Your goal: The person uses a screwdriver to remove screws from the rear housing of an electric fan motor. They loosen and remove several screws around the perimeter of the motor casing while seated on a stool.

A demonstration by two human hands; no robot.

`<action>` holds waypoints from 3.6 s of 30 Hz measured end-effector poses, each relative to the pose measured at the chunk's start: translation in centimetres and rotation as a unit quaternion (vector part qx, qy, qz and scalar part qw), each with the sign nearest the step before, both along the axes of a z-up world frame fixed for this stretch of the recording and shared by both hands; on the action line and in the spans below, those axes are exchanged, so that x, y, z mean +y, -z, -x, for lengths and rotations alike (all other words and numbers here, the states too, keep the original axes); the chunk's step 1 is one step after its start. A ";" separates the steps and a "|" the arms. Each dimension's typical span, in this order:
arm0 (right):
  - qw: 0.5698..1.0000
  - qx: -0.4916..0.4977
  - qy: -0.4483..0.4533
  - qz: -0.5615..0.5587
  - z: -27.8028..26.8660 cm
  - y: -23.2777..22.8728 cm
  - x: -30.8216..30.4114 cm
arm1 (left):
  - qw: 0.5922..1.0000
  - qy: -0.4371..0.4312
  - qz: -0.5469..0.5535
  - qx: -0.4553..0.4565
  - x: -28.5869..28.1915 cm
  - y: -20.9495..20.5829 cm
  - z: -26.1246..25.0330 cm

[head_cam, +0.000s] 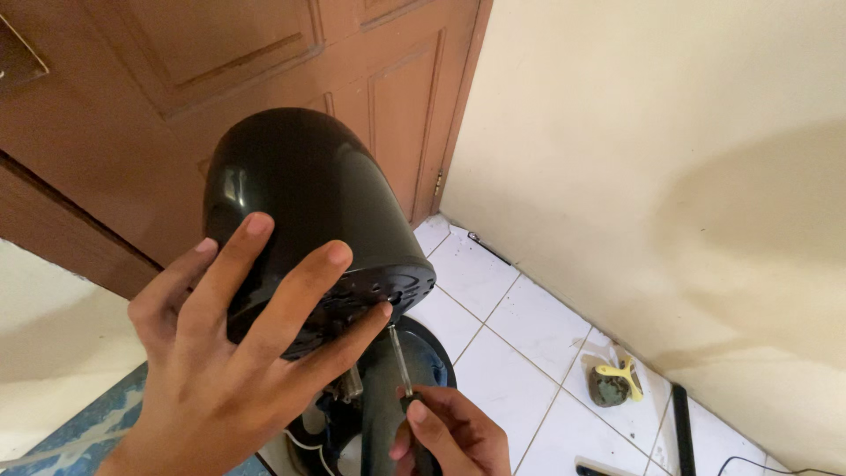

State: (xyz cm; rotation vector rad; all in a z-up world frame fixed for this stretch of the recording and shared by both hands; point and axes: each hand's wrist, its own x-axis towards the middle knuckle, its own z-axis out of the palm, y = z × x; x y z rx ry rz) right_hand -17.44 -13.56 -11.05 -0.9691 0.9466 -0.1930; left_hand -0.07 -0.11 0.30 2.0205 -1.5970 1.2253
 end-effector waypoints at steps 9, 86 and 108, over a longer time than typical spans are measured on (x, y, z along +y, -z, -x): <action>0.998 -0.039 -0.056 -0.011 0.5 0.4 -0.8 | 1.000 0.002 -0.002 0.004 0.0 0.2 0.0; 0.868 -0.252 0.097 0.417 -6.7 -6.5 -0.2 | 0.874 0.107 0.226 0.416 1.2 4.1 0.3; 0.854 -0.254 0.148 0.428 -8.5 -6.1 -0.4 | 0.872 0.084 0.250 0.412 0.4 3.5 -0.5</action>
